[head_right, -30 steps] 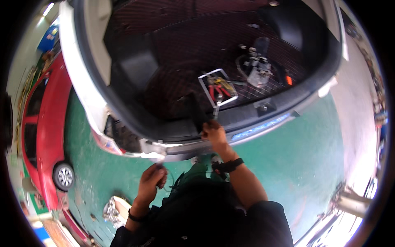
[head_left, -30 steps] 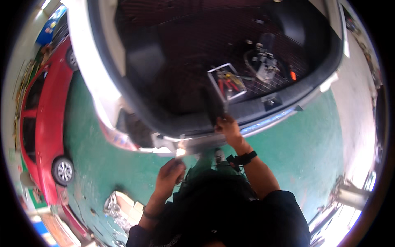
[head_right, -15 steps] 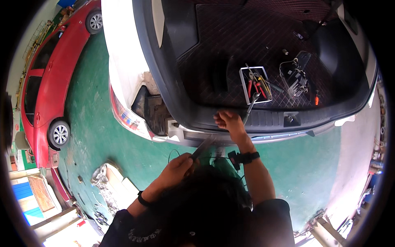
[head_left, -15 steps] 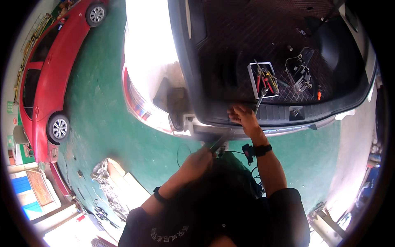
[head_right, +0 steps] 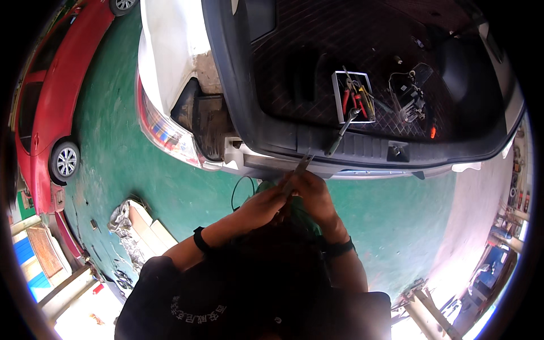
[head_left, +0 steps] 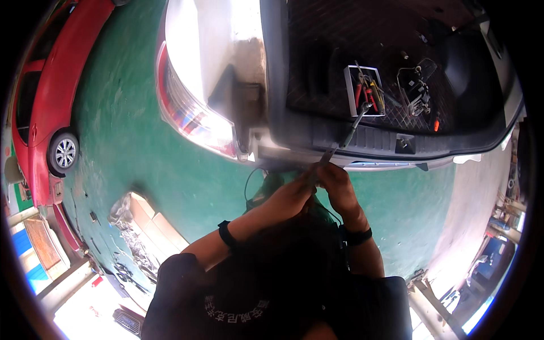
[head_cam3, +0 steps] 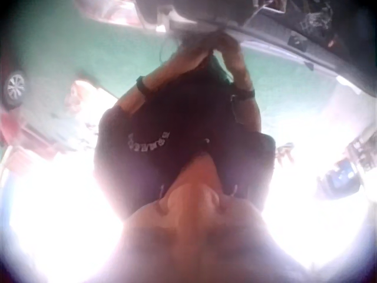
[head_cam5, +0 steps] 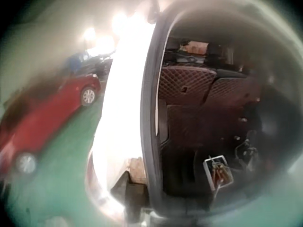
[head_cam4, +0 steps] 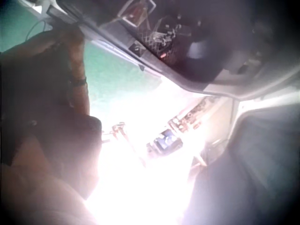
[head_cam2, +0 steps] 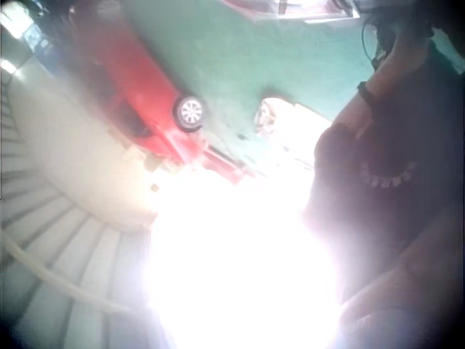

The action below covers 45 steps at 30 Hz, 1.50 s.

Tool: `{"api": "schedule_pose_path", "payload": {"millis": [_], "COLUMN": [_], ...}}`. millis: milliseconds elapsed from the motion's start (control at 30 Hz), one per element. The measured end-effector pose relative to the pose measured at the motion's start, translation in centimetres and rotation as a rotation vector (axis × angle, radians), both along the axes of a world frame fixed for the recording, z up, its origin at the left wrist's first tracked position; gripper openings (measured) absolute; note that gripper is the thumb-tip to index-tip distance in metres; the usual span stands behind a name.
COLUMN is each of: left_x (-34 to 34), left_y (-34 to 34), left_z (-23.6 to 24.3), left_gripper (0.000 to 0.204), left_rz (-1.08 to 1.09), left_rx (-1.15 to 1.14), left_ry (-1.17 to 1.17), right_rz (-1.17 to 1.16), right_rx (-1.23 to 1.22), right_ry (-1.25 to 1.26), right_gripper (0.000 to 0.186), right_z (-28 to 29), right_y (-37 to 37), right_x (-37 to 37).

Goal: The person uses a screwdriver to remove screws from a vehicle's tail light housing and then pulls off the plastic wheel arch trim by hand.

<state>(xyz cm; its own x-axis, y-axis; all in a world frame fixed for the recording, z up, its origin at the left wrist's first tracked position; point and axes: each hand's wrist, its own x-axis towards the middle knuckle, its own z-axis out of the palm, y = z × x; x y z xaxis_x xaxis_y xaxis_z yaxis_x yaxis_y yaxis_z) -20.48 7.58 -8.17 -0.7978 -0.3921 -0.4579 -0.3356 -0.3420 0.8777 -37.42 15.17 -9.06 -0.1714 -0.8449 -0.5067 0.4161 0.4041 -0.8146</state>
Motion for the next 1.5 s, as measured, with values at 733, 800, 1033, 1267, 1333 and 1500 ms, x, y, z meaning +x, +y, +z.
{"api": "schedule_pose_path", "payload": {"millis": [733, 800, 1033, 1267, 1333, 1500], "left_x": [-3.9, -3.7, 1.2, 5.7, 6.5, 10.2], "left_y": [13.3, 14.6, 14.1, 4.0, 0.8, -5.8], "left_z": [0.8, -0.3, -2.2, -1.4, -2.1, -5.1], "left_gripper": [0.029, 0.029, 0.035, 0.034, 0.034, 0.028], "left_rz": [0.024, 0.018, 0.464, 0.868, 0.965, 0.972], "left_rx": [-0.262, -0.426, -0.150, 0.018, 0.158, 0.155], "left_ry": [0.070, 0.093, 0.086, 0.148, 0.349, 0.487], "right_rz": [-0.068, 0.000, 0.039, -0.155, -0.113, -0.272], "right_rx": [-0.017, -0.086, -0.011, 0.079, -0.022, -0.018], "right_ry": [0.127, 0.317, 0.083, -0.132, 0.070, 0.066], "right_gripper": [0.022, 0.020, 0.018, 0.018, 0.018, 0.021], "right_z": [-0.7, -1.2, -1.2, -1.5, -2.0, -1.1], "right_y": [12.3, 14.2, 17.6, 17.7, 18.0, 19.2], "right_x": [-10.0, -10.3, -11.0, -10.5, -10.5, -9.2]}}
